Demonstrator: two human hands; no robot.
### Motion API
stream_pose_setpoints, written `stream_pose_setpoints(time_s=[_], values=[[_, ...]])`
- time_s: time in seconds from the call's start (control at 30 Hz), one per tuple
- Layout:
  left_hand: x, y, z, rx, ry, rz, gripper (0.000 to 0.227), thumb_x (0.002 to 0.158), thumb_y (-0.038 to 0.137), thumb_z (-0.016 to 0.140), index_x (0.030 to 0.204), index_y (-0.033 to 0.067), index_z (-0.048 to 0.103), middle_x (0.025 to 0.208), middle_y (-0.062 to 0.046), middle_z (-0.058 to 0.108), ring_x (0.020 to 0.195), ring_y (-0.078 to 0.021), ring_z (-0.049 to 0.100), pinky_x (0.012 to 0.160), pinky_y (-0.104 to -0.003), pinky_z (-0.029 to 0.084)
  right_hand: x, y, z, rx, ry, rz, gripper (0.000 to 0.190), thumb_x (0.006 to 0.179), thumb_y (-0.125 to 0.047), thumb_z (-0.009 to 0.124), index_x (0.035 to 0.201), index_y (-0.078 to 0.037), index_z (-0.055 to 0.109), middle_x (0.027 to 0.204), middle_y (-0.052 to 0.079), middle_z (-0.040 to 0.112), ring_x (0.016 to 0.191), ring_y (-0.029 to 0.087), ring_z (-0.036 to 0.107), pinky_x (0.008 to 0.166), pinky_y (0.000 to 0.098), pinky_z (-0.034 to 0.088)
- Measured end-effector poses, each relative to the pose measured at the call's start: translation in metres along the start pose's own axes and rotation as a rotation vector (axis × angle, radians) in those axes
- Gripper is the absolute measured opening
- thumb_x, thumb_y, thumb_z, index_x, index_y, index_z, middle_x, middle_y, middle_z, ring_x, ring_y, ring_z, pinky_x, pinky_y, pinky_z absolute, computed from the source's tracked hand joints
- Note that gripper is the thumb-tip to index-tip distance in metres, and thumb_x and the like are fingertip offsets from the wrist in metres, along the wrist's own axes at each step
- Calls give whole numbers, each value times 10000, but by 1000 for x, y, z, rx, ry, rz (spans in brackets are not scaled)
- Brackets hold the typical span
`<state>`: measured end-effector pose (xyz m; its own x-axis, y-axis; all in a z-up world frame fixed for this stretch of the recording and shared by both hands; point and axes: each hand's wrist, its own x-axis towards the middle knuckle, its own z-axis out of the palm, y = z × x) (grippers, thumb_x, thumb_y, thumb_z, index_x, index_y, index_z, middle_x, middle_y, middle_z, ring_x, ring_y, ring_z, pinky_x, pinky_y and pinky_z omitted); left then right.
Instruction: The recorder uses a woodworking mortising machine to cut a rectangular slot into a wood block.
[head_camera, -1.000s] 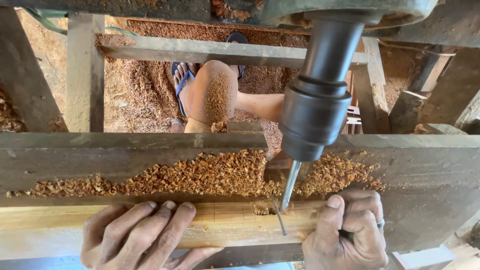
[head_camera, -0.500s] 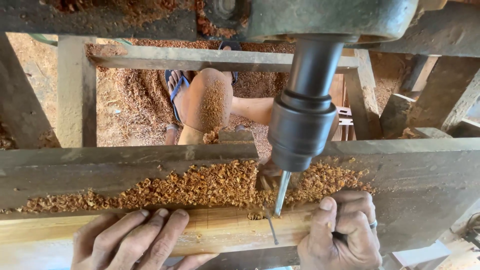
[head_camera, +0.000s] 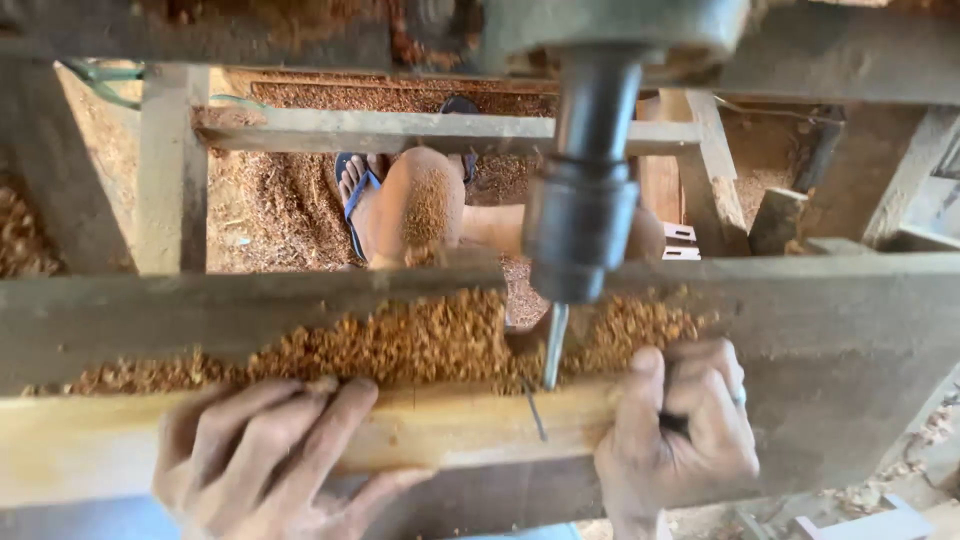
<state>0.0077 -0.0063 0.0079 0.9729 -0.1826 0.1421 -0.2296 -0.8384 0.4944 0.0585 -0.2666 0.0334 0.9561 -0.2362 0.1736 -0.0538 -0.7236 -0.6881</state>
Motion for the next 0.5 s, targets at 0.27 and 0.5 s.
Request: stream_pose_setpoints(time_s=[0.27, 0.5], values=[[-2, 26, -24, -26, -10, -2, 648, 737, 660, 794, 1118, 137, 770, 970, 17, 672, 959, -209, 627, 936, -458, 474, -27, 2, -21, 3, 105, -25, 440, 975, 79, 681, 660, -69, 412, 691, 54, 550, 677, 159, 532, 694, 308, 408], [-38, 40, -1, -22, -66, 2, 628, 778, 656, 762, 1125, 133, 764, 1017, -33, 704, 978, -247, 633, 945, -485, 479, -68, 34, -31, 67, 121, 43, 400, 1021, -2, 689, 699, -89, 468, 640, 22, 566, 697, 158, 605, 649, 267, 446]])
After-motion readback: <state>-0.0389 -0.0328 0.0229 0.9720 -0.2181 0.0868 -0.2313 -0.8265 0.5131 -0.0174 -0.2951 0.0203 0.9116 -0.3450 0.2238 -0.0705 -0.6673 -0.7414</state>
